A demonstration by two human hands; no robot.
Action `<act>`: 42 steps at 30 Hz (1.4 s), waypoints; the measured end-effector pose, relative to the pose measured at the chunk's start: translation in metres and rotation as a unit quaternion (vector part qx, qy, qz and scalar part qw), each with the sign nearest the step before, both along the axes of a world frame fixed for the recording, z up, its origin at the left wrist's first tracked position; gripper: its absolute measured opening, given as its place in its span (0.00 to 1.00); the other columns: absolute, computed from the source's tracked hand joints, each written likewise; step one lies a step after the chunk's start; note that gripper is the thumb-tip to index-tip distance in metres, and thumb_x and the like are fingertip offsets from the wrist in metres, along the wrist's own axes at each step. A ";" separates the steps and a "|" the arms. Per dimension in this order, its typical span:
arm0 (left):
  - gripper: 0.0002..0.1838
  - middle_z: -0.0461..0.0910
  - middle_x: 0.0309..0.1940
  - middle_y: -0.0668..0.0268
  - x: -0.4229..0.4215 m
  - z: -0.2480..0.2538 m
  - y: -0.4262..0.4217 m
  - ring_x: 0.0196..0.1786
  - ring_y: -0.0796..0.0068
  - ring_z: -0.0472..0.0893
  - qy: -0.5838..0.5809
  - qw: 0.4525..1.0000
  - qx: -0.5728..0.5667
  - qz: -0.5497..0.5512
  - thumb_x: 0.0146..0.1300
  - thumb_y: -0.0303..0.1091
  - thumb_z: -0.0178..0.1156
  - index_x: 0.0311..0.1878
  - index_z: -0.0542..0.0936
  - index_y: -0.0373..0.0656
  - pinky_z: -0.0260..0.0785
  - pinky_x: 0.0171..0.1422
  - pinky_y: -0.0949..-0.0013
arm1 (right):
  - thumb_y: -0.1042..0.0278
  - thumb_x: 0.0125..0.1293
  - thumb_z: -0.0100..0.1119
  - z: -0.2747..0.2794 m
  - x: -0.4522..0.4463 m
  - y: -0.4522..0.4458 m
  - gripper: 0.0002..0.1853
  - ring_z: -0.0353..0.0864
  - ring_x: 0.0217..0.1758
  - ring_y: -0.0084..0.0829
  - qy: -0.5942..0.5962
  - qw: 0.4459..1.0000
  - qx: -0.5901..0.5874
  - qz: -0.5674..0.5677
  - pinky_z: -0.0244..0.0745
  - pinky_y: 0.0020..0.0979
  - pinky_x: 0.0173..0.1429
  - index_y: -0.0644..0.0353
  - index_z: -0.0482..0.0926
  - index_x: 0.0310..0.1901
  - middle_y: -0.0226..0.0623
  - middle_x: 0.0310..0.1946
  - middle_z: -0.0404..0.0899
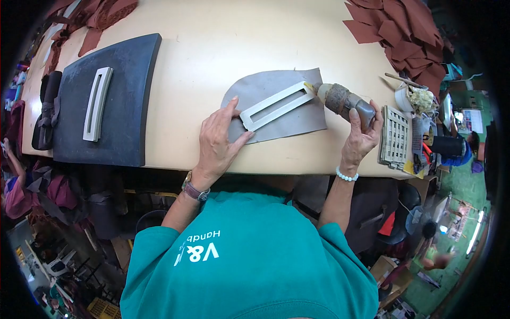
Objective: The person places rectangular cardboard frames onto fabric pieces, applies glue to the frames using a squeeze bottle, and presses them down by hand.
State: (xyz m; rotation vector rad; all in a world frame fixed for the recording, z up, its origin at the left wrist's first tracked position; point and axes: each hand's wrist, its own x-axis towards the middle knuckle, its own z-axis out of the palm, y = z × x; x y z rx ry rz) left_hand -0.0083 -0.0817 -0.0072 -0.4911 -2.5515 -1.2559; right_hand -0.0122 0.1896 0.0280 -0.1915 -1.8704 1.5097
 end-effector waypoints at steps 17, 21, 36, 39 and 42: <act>0.42 0.80 0.43 0.61 -0.001 -0.001 0.001 0.47 0.64 0.78 0.011 1.000 -0.005 0.005 0.45 0.32 0.71 0.65 0.64 0.39 0.66 0.54 0.62 | 0.75 0.55 0.68 -0.011 0.029 -0.043 0.26 0.73 0.47 0.24 -0.038 0.996 -0.050 0.056 0.71 0.24 0.52 0.64 0.70 0.55 0.34 0.45 0.73; 0.43 0.80 0.43 0.61 -0.001 0.001 0.000 0.47 0.64 0.78 0.005 1.000 -0.007 0.002 0.45 0.31 0.71 0.66 0.63 0.39 0.65 0.54 0.62 | 0.76 0.54 0.68 -0.013 0.040 -0.064 0.27 0.73 0.48 0.24 -0.047 0.993 -0.073 0.078 0.71 0.23 0.53 0.62 0.70 0.56 0.34 0.47 0.73; 0.48 0.79 0.42 0.61 0.000 0.000 0.003 0.48 0.64 0.77 0.001 1.000 -0.004 0.013 0.43 0.32 0.72 0.68 0.59 0.37 0.66 0.55 0.63 | 0.58 0.65 0.57 -0.014 0.043 -0.025 0.19 0.77 0.47 0.28 -0.060 0.908 -0.406 0.085 0.76 0.28 0.48 0.61 0.73 0.52 0.37 0.46 0.78; 0.48 0.79 0.42 0.61 0.000 0.000 0.004 0.48 0.64 0.77 0.000 1.000 -0.004 0.017 0.43 0.33 0.73 0.68 0.59 0.37 0.66 0.55 0.62 | 0.61 0.63 0.61 -0.015 0.042 0.005 0.19 0.77 0.47 0.29 -0.024 0.944 -0.328 0.004 0.76 0.29 0.48 0.62 0.72 0.51 0.38 0.45 0.77; 0.47 0.79 0.42 0.61 0.000 -0.001 0.004 0.47 0.65 0.77 -0.003 1.000 -0.003 0.017 0.44 0.33 0.73 0.68 0.59 0.38 0.66 0.55 0.62 | 0.66 0.61 0.63 -0.017 0.039 0.012 0.19 0.77 0.47 0.28 -0.014 0.961 -0.274 -0.031 0.76 0.29 0.49 0.63 0.71 0.51 0.38 0.44 0.75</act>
